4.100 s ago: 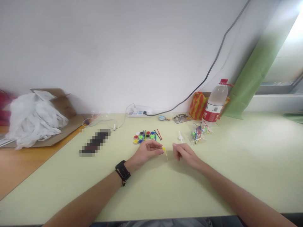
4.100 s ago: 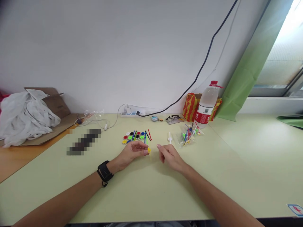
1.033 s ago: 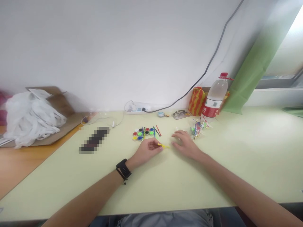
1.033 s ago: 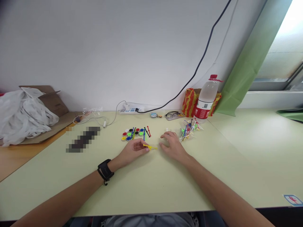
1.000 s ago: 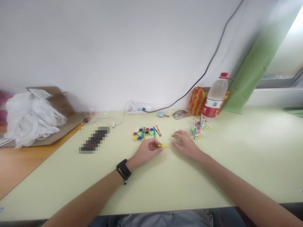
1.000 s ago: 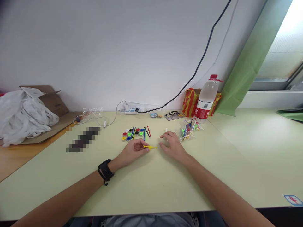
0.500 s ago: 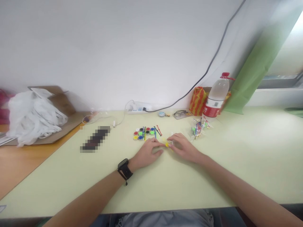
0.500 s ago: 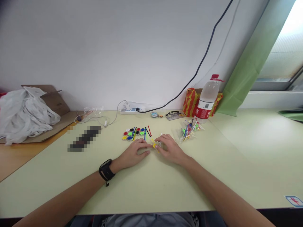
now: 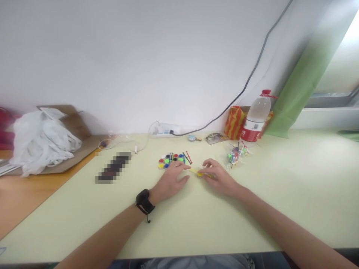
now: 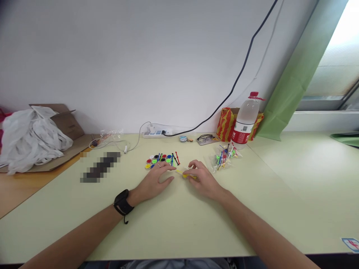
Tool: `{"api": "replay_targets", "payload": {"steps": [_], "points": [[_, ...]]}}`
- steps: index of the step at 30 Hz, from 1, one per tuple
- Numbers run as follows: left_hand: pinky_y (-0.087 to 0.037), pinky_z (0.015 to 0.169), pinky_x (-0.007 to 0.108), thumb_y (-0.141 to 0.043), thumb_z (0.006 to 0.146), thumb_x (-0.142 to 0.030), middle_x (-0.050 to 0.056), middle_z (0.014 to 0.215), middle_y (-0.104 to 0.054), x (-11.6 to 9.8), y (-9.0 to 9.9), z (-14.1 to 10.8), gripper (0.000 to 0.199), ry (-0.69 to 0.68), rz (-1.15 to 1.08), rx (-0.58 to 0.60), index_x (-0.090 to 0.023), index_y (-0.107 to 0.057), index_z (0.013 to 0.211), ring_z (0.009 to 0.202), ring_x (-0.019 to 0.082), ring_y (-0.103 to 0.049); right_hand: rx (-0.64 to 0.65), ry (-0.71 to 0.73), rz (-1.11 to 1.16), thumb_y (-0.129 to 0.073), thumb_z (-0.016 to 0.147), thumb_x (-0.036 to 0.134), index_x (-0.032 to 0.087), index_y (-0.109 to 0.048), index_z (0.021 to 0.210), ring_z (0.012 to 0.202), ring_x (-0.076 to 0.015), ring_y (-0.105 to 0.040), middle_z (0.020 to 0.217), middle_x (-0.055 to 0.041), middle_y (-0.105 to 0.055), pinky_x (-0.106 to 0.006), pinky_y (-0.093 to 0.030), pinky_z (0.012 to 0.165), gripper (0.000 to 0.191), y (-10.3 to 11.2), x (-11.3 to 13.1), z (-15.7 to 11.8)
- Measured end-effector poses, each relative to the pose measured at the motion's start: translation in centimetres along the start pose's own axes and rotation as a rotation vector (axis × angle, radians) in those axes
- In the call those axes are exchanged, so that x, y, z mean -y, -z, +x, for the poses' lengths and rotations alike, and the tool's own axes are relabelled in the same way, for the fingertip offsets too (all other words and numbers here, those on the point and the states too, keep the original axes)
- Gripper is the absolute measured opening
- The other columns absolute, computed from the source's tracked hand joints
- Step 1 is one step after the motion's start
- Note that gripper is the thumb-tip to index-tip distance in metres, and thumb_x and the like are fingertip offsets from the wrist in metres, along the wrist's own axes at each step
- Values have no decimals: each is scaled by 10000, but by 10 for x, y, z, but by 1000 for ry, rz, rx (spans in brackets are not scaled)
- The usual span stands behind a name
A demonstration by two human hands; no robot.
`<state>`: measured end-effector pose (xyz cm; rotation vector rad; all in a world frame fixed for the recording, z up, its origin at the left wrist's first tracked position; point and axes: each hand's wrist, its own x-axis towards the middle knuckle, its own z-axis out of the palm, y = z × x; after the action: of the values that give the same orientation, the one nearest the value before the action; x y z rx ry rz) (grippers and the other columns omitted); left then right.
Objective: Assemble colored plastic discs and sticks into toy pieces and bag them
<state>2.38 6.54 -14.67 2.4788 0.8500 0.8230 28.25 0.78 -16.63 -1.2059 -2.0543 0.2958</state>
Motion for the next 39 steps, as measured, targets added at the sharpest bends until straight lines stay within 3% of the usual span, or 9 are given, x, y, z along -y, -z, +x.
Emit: {"api": "replay_targets", "payload": {"steps": [5,9,18,24,28,33,39], "points": [[-392,1111,530,-612,956,-246,91,1308,-642,15,13,5,321,-4,149,-108,-256,-686,1269,1288,316,-509,74,42,-8,-573,958,146,327,-774,1194,1236,-274,-583,1377,-92,-579,-456,-541,1011,359,2,5,-2],[-413,1087,529,-613,957,-259,87,1315,-668,17,13,4,340,-32,159,-50,-250,-691,1288,1245,309,-527,85,33,-17,-583,955,153,304,-762,1213,1243,-276,-595,1336,-104,-625,-466,-519,1050,348,2,8,-2],[-459,999,516,-633,951,-335,70,1155,-757,14,7,1,255,-61,93,25,-274,-767,1159,1132,311,-567,-41,-85,-133,-587,914,173,230,-726,1145,1078,-289,-670,1154,-116,-711,-443,-556,923,276,2,-6,1],[-469,978,498,-615,955,-308,73,1147,-749,11,7,1,301,-53,106,52,-283,-733,1231,1107,312,-569,-124,-159,-280,-612,893,212,208,-672,1196,1157,-330,-639,1232,-141,-690,-494,-541,961,310,1,-15,-1],[-442,1043,514,-615,961,-304,70,1223,-726,11,6,0,272,-61,120,41,-264,-743,1197,1158,315,-552,-173,-60,-248,-596,917,210,191,-630,1274,1267,-330,-583,1316,-161,-649,-517,-511,1057,359,-6,-3,-1],[-447,1044,515,-597,973,-296,74,1237,-714,10,2,1,278,-75,141,31,-261,-727,1216,1178,312,-546,8,112,-165,-575,940,192,200,-598,1323,1327,-306,-546,1386,-155,-619,-493,-487,1116,383,-22,27,3],[-458,1028,511,-583,976,-259,73,1217,-721,6,-1,2,254,-107,142,8,-263,-722,1189,1142,299,-565,118,168,-343,-528,983,192,168,-623,1240,1393,-365,-470,1392,-172,-624,-565,-445,1126,275,-26,42,8]]}}
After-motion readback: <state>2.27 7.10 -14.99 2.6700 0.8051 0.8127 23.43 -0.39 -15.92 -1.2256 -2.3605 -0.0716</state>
